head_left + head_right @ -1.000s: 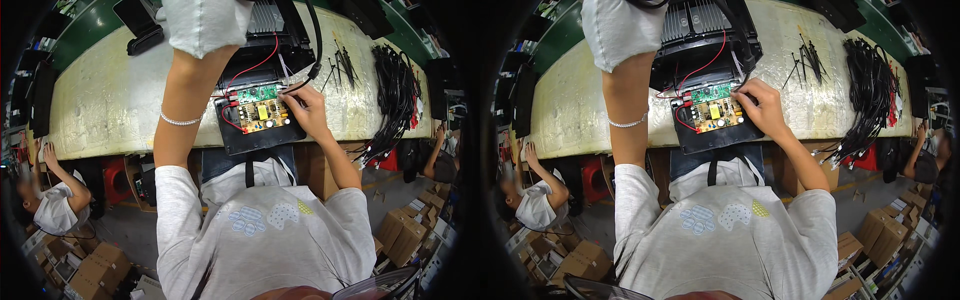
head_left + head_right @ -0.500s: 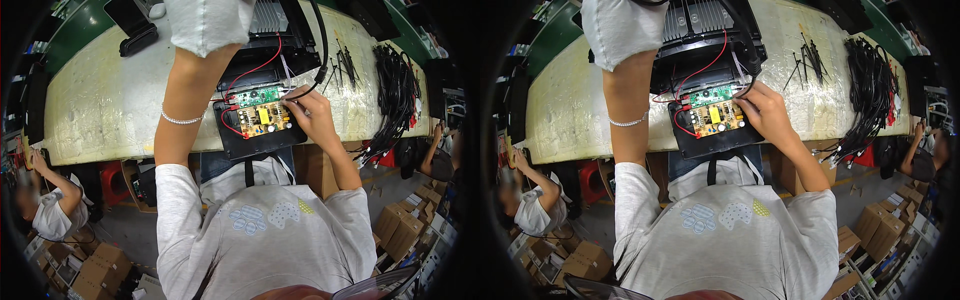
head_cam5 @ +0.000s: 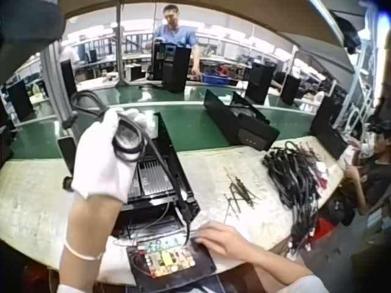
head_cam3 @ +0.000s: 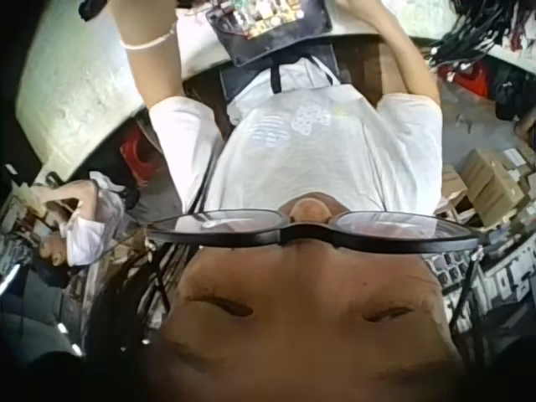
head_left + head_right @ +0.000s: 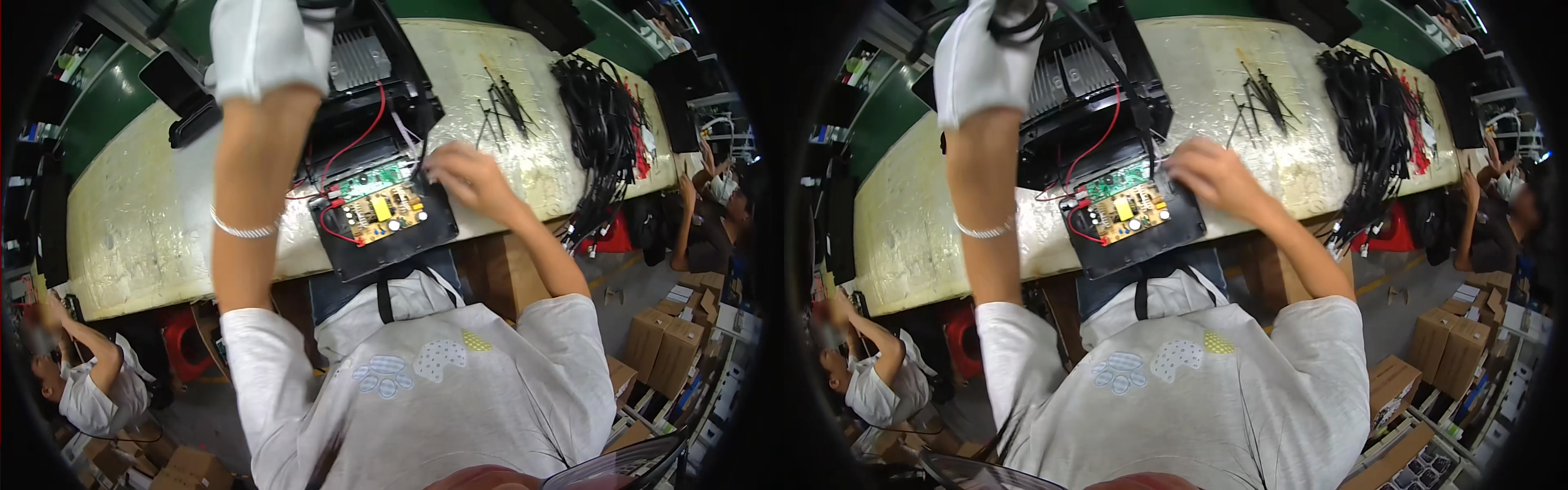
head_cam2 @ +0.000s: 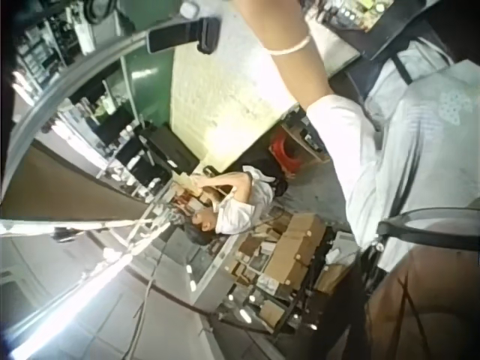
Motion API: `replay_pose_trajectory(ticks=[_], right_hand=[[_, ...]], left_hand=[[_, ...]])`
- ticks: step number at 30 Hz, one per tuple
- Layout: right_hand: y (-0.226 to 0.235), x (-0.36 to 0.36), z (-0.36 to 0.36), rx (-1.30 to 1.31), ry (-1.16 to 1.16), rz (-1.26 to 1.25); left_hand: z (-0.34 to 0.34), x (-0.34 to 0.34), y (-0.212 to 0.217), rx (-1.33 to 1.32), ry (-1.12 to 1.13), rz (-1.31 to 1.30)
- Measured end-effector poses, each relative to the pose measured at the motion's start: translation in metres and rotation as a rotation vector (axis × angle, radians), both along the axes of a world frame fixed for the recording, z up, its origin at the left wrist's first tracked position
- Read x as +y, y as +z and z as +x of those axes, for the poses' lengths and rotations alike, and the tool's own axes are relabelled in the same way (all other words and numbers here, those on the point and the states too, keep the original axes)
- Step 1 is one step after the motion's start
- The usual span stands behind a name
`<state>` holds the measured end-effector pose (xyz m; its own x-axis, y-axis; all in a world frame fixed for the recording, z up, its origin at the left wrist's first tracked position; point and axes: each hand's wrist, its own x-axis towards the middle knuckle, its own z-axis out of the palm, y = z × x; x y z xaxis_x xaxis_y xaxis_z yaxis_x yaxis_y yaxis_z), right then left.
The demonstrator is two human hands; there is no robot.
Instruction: Connecting wires to circuit boards and fitting components into plastic housings on an assembly line.
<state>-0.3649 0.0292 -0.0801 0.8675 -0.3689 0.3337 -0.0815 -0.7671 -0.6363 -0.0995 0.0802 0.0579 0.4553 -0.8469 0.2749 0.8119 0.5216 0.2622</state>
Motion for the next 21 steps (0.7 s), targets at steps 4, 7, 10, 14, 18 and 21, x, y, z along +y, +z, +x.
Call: replay_pose_trajectory(ticks=[4,7,10,14,18,21], right_hand=[[0.011,-0.062,-0.029,0.216,-0.104,-0.6],[-0.002,-0.077,-0.042,0.451,0.003,-0.782],[0.0,-0.078,-0.037,0.328,0.082,-0.858],[0.012,-0.07,-0.016,0.157,0.098,-0.872],[0.011,-0.065,-0.008,0.221,0.153,-0.873],[-0.013,-0.058,0.0,0.155,0.152,-0.742]], left_hand=[[0.05,-0.017,-0.005,-0.217,-0.297,0.122],[-0.006,0.008,0.006,-0.739,0.006,0.344],[-0.038,0.045,-0.032,-1.54,0.883,0.592],[-0.096,0.088,-0.084,-1.483,0.457,0.768],[-0.077,0.073,-0.161,-1.976,0.537,0.589],[-0.076,0.052,-0.148,-1.986,0.409,0.724]])
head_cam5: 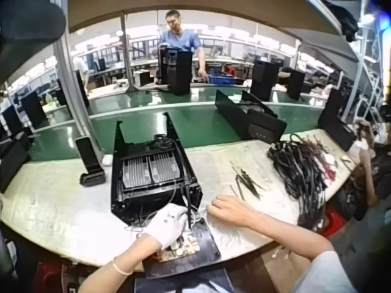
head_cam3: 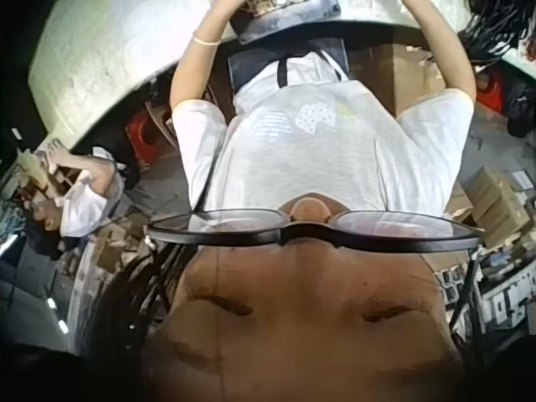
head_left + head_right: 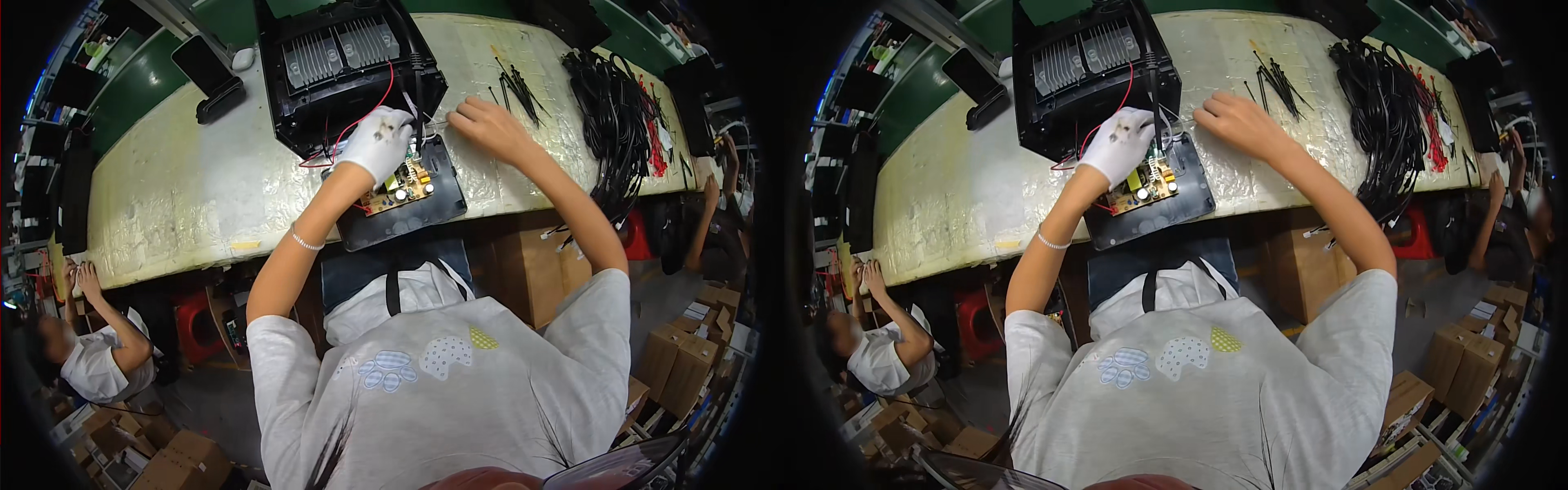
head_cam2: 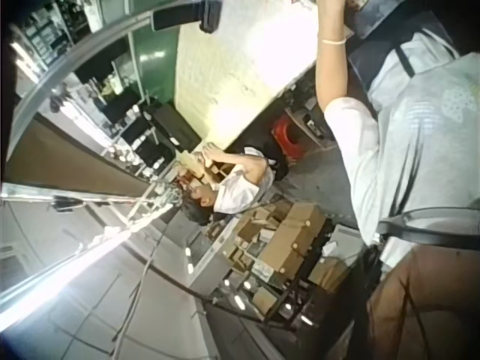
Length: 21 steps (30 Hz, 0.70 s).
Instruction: Connecting wires to circuit boards and fitting components into plastic housings on an assembly line.
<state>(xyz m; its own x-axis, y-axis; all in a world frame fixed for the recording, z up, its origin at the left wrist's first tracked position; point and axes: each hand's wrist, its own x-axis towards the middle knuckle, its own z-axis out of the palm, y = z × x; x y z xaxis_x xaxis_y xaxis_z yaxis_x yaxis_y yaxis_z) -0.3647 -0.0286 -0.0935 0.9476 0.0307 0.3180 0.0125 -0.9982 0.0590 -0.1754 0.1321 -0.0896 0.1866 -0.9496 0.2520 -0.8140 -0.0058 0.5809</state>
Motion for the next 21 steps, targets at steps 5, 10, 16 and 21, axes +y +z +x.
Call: replay_pose_trajectory(ticks=[5,10,16,21], right_hand=[[0.004,0.034,0.017,-0.025,-0.179,0.993],[0.018,0.028,0.009,0.079,-0.183,1.112],[0.021,0.042,0.007,-0.191,-0.12,0.571],[0.031,0.064,0.022,-0.402,0.013,0.07]], left_hand=[[0.005,-0.012,-0.003,-0.038,0.038,0.23],[0.013,-0.004,0.015,-0.102,-0.054,0.11],[0.02,0.009,0.017,0.15,0.052,0.177],[0.027,0.014,0.016,0.392,0.018,0.201]])
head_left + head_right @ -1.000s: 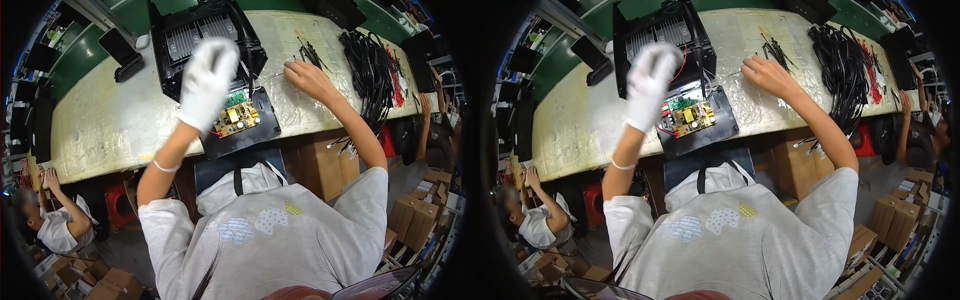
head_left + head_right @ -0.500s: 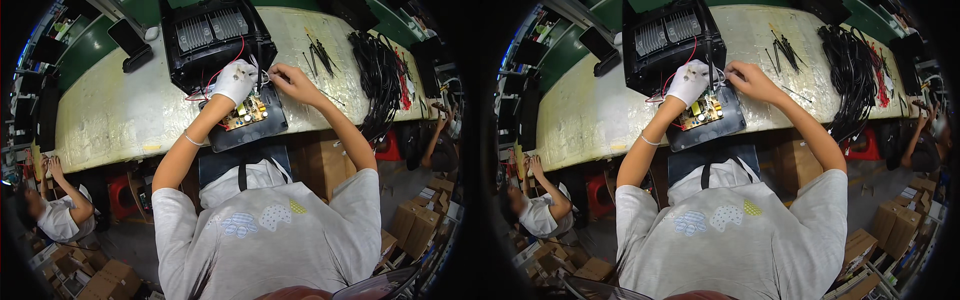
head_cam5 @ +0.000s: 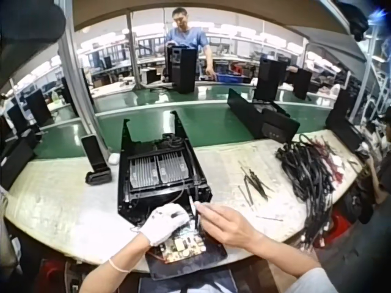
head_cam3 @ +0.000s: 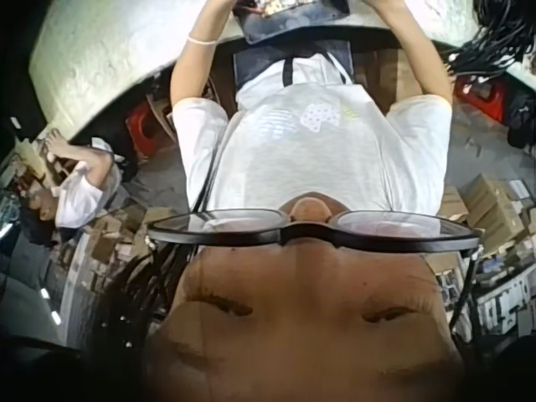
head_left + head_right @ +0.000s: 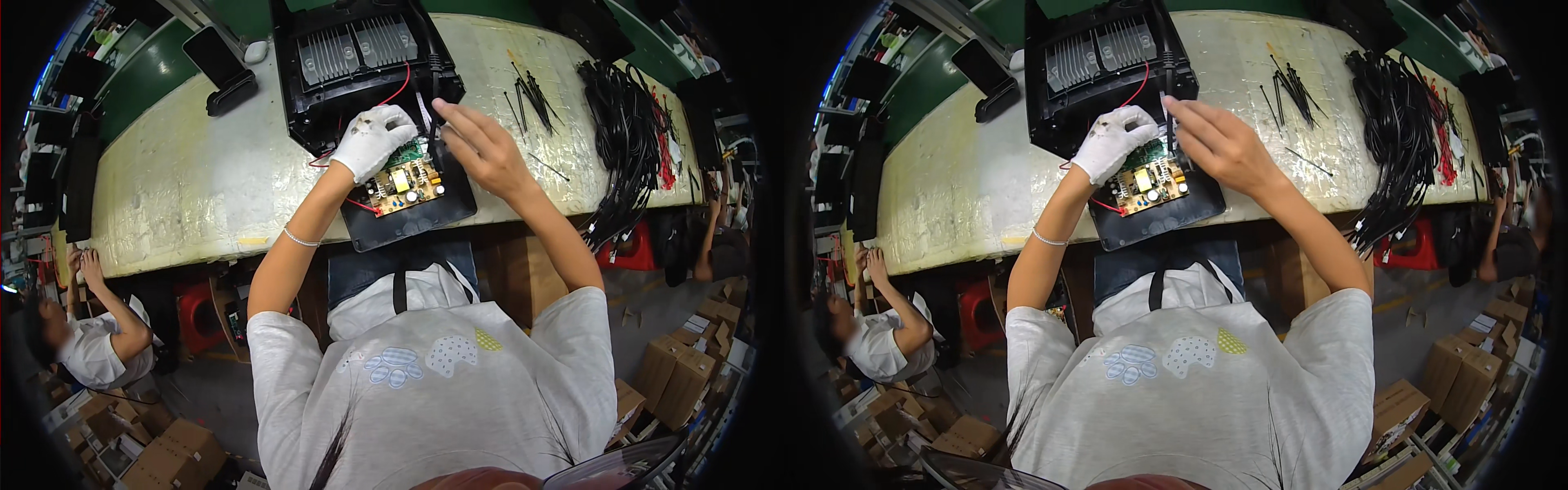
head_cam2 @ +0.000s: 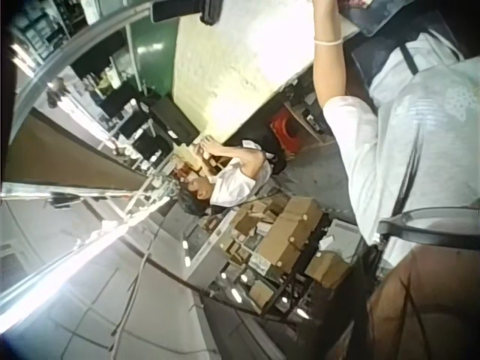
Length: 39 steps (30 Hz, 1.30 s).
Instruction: Connecting wires to circuit boards and fitting components into plastic housings on an assembly line.
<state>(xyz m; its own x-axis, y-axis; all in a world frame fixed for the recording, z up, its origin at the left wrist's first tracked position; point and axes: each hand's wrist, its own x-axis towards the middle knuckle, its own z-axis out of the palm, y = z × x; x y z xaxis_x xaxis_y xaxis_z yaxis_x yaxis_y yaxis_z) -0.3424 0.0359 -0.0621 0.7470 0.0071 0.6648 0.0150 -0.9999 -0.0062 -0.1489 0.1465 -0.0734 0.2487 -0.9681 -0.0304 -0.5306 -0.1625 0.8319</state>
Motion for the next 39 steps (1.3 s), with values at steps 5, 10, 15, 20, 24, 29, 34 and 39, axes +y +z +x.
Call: replay_pose_trajectory(ticks=[5,10,15,20,24,29,34,39], right_hand=[[-0.016,-0.001,0.015,0.005,0.035,0.024],[-0.03,0.0,0.026,-0.023,0.032,0.117],[-0.043,0.016,0.022,-0.133,-0.196,0.385],[-0.04,0.012,0.012,-0.147,-0.183,0.502],[-0.035,0.009,0.007,-0.201,-0.192,0.495],[-0.037,0.004,0.003,-0.205,-0.186,0.517],[-0.041,0.004,0.003,-0.207,-0.191,0.545],[-0.04,0.004,0.004,-0.19,-0.194,0.551]], left_hand=[[0.003,0.008,0.006,0.223,-0.008,0.029],[0.006,0.007,0.01,0.321,-0.039,-0.129],[-0.01,-0.017,0.0,-0.053,-0.213,-0.538],[-0.014,-0.026,0.001,-0.086,-0.122,-0.45],[-0.008,-0.021,-0.002,-0.32,-0.252,-0.588],[-0.013,-0.008,-0.005,-0.579,-0.249,-0.539],[-0.009,-0.005,-0.007,-0.626,-0.265,-0.564],[-0.011,-0.005,-0.006,-0.609,-0.272,-0.569]])
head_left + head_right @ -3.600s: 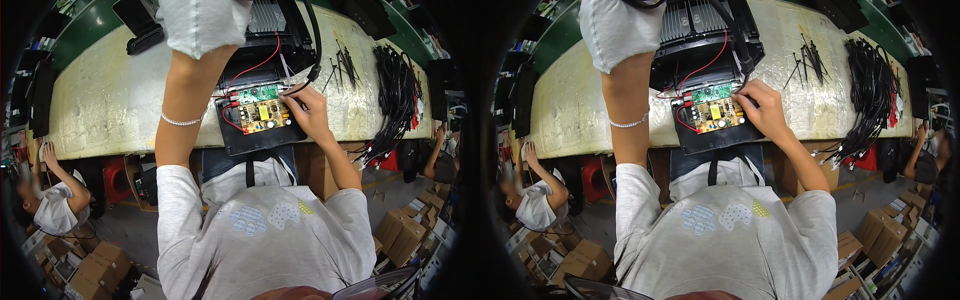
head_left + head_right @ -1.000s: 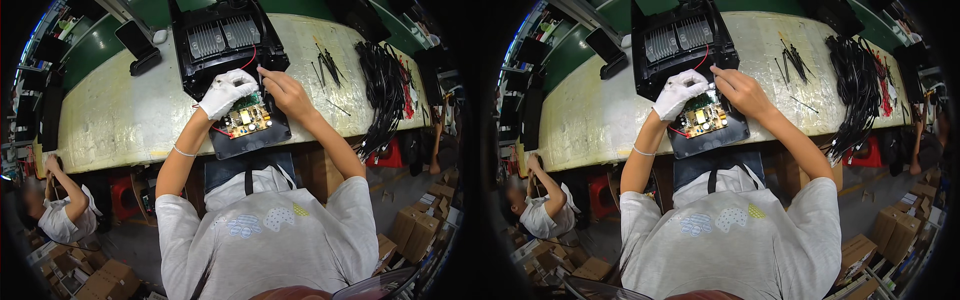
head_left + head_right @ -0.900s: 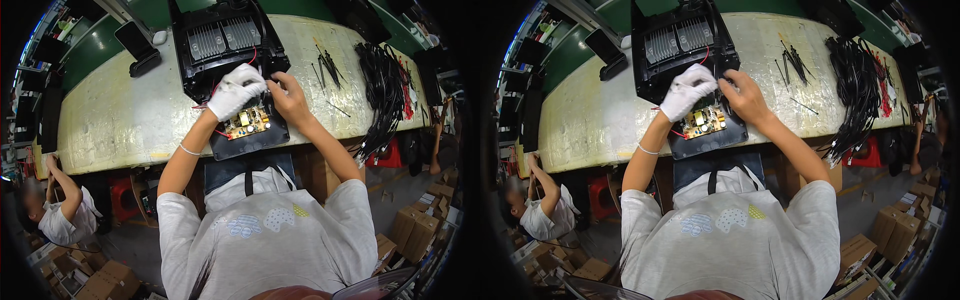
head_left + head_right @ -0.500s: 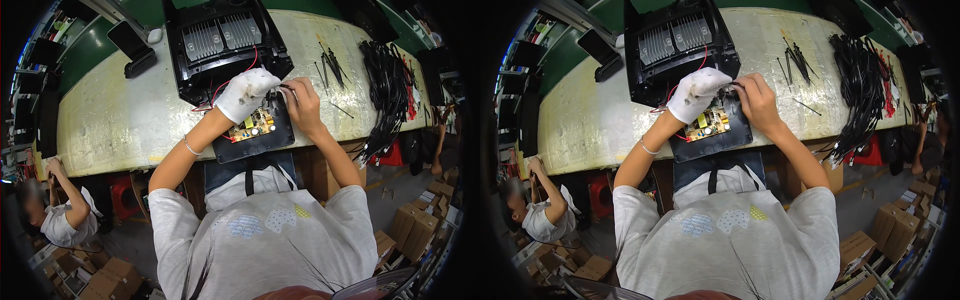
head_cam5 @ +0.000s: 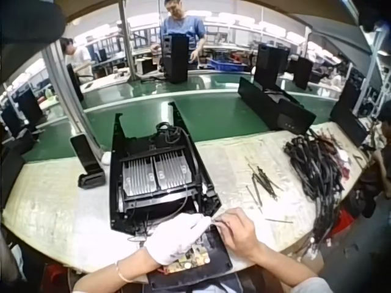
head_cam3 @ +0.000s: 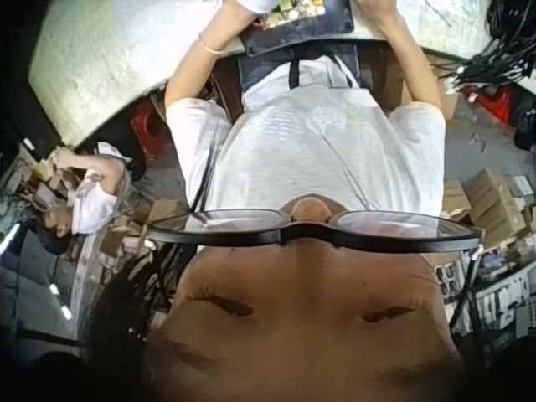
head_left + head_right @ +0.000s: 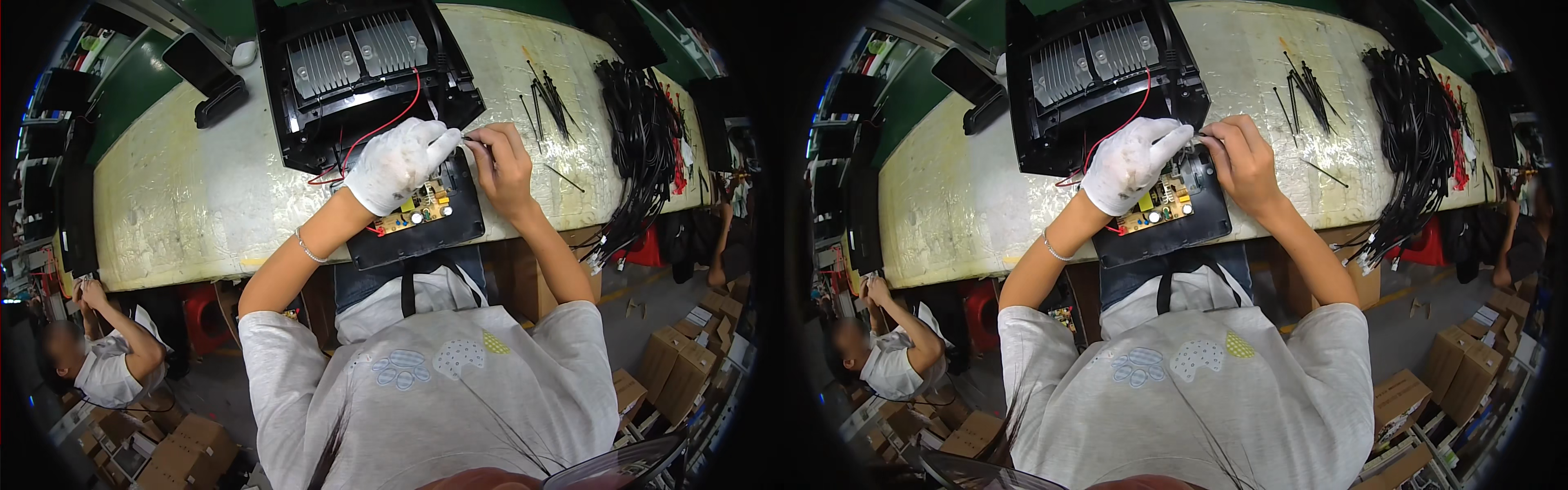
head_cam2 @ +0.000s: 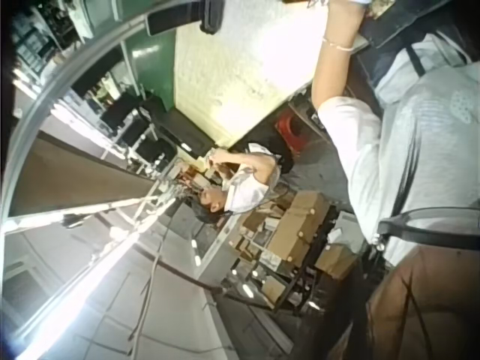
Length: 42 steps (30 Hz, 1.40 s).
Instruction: Connecting wires to circuit boards and fitting components into plastic housings on an assembly line.
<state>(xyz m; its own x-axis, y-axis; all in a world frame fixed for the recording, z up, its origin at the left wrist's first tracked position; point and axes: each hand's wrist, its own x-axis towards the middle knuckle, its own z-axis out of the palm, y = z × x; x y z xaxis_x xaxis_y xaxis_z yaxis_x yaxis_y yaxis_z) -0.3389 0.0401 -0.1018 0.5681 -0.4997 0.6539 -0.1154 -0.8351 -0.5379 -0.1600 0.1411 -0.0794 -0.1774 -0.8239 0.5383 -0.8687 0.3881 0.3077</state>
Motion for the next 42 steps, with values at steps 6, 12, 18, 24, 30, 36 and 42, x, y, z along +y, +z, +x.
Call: replay_pose_trajectory(ticks=[6,12,18,24,30,36,42], right_hand=[[0.002,-0.003,0.005,-0.001,0.047,-0.061],[0.018,-0.008,-0.008,0.148,0.142,0.34],[0.018,-0.006,-0.009,0.013,0.304,0.956],[0.015,-0.011,-0.009,0.036,0.286,0.822],[0.023,-0.01,-0.013,0.122,0.193,0.456],[-0.004,-0.005,-0.023,-0.041,-0.039,0.484],[0.012,-0.012,-0.032,0.145,0.02,0.418]], left_hand=[[-0.005,-0.004,0.004,-0.067,-0.034,-0.017],[-0.003,-0.009,0.009,-0.122,-0.031,-0.012],[-0.009,-0.006,0.01,-0.137,-0.071,0.032],[-0.013,-0.018,0.008,0.15,-0.008,-0.107],[-0.005,-0.024,0.012,-0.173,-0.115,-0.093],[0.002,-0.018,0.003,-0.23,-0.005,-0.076],[-0.018,-0.013,-0.01,0.577,0.275,0.283]])
